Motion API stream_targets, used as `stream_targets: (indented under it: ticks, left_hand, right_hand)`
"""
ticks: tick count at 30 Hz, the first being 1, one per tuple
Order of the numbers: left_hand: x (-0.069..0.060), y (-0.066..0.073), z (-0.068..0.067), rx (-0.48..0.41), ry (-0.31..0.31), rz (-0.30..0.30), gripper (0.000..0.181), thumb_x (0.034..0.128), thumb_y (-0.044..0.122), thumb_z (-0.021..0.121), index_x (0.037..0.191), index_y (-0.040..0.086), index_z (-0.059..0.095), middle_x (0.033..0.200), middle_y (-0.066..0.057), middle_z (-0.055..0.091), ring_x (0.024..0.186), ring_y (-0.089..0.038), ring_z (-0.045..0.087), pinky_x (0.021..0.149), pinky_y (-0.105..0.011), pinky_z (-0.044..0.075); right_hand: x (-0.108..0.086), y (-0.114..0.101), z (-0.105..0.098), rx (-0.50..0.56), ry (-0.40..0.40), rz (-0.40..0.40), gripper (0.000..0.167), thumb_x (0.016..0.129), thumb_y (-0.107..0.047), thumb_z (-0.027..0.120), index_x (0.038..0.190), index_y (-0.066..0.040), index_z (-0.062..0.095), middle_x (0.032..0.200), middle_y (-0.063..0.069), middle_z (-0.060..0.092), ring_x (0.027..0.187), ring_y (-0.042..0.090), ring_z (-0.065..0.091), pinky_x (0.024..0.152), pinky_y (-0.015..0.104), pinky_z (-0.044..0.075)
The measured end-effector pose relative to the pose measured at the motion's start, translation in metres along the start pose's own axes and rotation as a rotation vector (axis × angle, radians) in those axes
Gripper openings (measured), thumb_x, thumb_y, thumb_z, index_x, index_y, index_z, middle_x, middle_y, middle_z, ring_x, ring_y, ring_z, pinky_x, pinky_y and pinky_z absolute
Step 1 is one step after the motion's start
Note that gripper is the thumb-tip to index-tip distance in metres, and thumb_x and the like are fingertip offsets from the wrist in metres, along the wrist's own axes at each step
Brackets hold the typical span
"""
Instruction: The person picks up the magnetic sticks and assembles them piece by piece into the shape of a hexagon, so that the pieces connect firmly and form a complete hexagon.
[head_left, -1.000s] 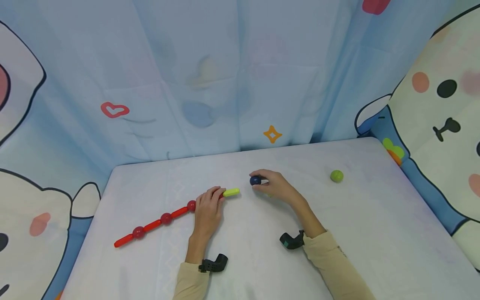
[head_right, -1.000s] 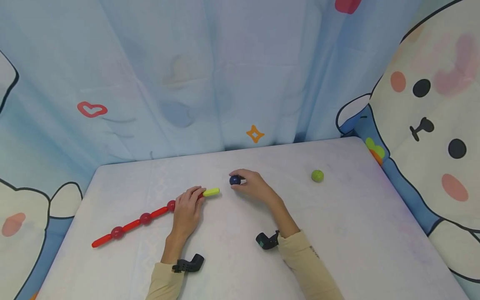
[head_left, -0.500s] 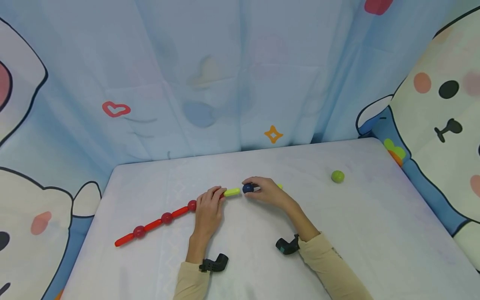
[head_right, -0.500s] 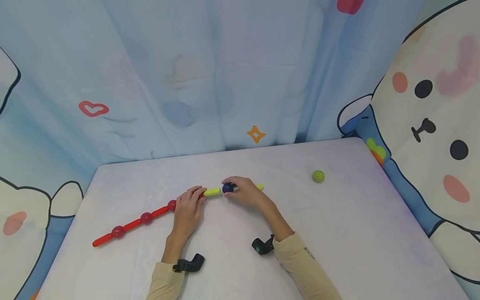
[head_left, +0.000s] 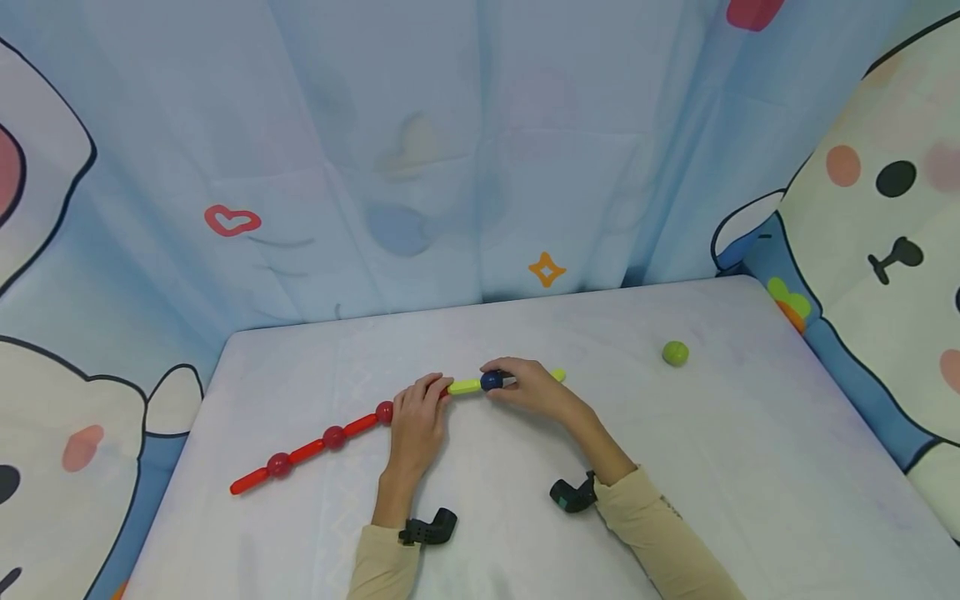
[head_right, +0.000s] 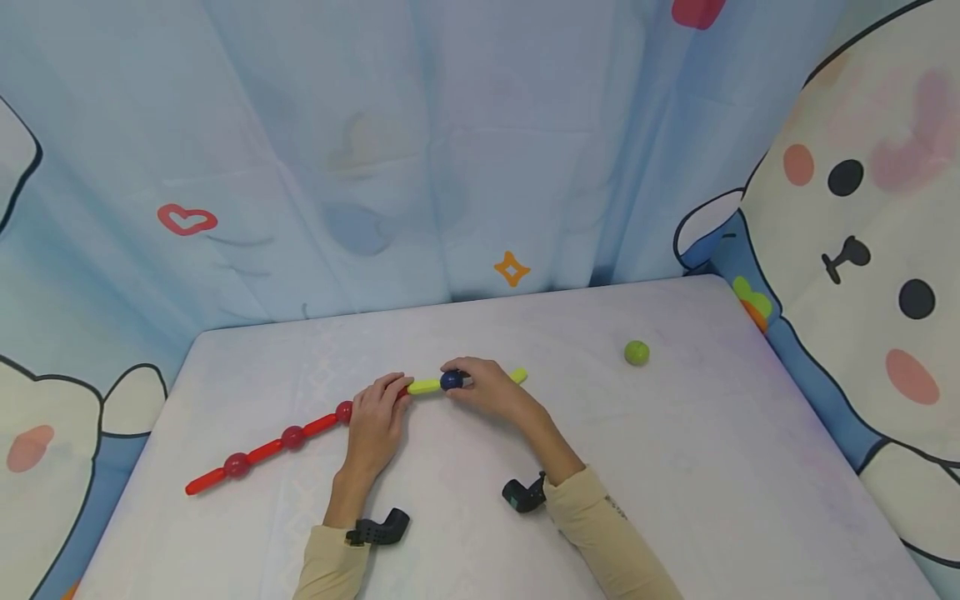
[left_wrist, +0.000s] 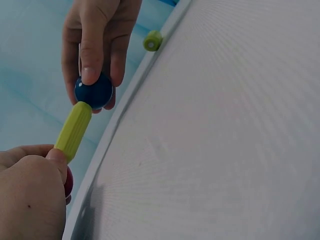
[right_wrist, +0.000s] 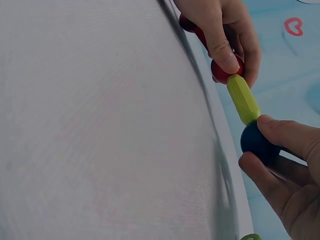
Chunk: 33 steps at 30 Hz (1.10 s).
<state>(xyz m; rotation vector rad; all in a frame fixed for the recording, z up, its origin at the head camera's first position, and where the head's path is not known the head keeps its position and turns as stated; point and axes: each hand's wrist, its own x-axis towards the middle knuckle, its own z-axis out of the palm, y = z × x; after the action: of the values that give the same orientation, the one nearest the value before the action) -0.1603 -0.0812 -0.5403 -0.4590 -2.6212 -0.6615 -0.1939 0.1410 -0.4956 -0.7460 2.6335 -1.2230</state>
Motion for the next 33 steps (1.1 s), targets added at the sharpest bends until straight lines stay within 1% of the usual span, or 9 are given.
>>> stream_targets:
  ticks: [3,7,13,16,20,22,25,28,33]
  left_hand:
    - [0.0002,-0.0004,0.0005,0.006,0.006,-0.008,0.031,0.0936,0.021,0.064,0.125,0.019,0.061,0.130,-0.003,0.060,0.120,-0.021,0.056,0.102,-0.043,0.044]
    - [0.0000,-0.0006,0.0004,0.012,0.007,-0.030,0.031,0.0936,0.021,0.064,0.125,0.019,0.061,0.130,-0.003,0.059,0.119,-0.021,0.057,0.103,-0.044,0.044]
    - [0.0002,0.0001,-0.0004,0.015,-0.004,-0.046,0.033,0.0933,0.022,0.064,0.126,0.020,0.061,0.131,-0.004,0.059,0.119,-0.022,0.057,0.103,-0.045,0.044]
    - [0.0002,-0.0003,-0.0006,0.020,-0.007,-0.039,0.033,0.0932,0.024,0.064,0.126,0.021,0.062,0.131,-0.003,0.059,0.119,-0.023,0.057,0.103,-0.044,0.044]
    - [0.0004,-0.0014,-0.0006,0.025,0.001,-0.017,0.035,0.0896,0.028,0.069,0.123,0.022,0.064,0.131,-0.003,0.059,0.118,-0.023,0.058,0.102,-0.044,0.044]
    - [0.0005,-0.0017,-0.0004,0.023,0.009,-0.017,0.035,0.0873,0.030,0.072,0.120,0.021,0.065,0.131,-0.002,0.060,0.118,-0.022,0.057,0.101,-0.043,0.045]
    - [0.0010,-0.0018,-0.0003,0.018,0.025,-0.016,0.033,0.0861,0.030,0.073,0.116,0.019,0.067,0.129,-0.001,0.062,0.118,-0.020,0.057,0.099,-0.040,0.048]
    - [0.0010,-0.0022,-0.0001,0.018,0.027,-0.020,0.032,0.0868,0.028,0.073,0.117,0.018,0.067,0.126,0.001,0.064,0.118,-0.018,0.057,0.098,-0.038,0.049]
    - [0.0006,-0.0028,-0.0005,0.035,0.033,-0.007,0.030,0.0884,0.020,0.071,0.118,0.020,0.066,0.117,0.003,0.068,0.114,-0.018,0.058,0.097,-0.037,0.049]
  right_hand:
    - [0.0002,0.0009,0.0010,0.001,-0.021,0.009,0.040,0.090,-0.011,0.067,0.127,0.000,0.058,0.129,0.020,0.061,0.119,0.033,0.061,0.092,0.037,0.055]
    - [0.0007,0.0021,0.0042,0.008,-0.045,0.043,0.041,0.091,-0.011,0.067,0.129,-0.001,0.057,0.131,0.019,0.060,0.117,0.032,0.062,0.094,0.038,0.054]
    - [0.0018,0.0030,0.0077,-0.038,-0.032,0.049,0.040,0.090,-0.010,0.067,0.129,-0.002,0.057,0.132,0.018,0.060,0.118,0.031,0.062,0.095,0.040,0.053]
    - [0.0013,0.0021,0.0081,-0.036,-0.027,0.053,0.040,0.090,-0.009,0.066,0.128,-0.001,0.058,0.132,0.018,0.060,0.119,0.031,0.061,0.095,0.040,0.053]
    - [0.0012,0.0009,0.0084,-0.032,-0.024,0.066,0.039,0.091,-0.009,0.066,0.128,-0.002,0.058,0.132,0.017,0.060,0.120,0.030,0.060,0.097,0.042,0.052]
    - [0.0016,0.0010,0.0087,-0.039,-0.028,0.070,0.039,0.091,-0.009,0.066,0.128,-0.002,0.058,0.132,0.017,0.061,0.120,0.030,0.060,0.098,0.043,0.051]
    - [0.0023,0.0017,0.0090,-0.043,-0.041,0.080,0.039,0.091,-0.011,0.066,0.129,-0.004,0.058,0.133,0.016,0.060,0.123,0.030,0.058,0.101,0.045,0.049]
    - [0.0019,0.0009,0.0076,-0.034,-0.048,0.083,0.040,0.091,-0.012,0.066,0.130,-0.004,0.058,0.133,0.016,0.060,0.123,0.030,0.058,0.101,0.044,0.049]
    - [-0.0007,0.0005,-0.0009,-0.030,-0.026,0.087,0.040,0.091,-0.012,0.066,0.129,-0.004,0.058,0.130,0.014,0.062,0.120,0.029,0.060,0.097,0.041,0.052]
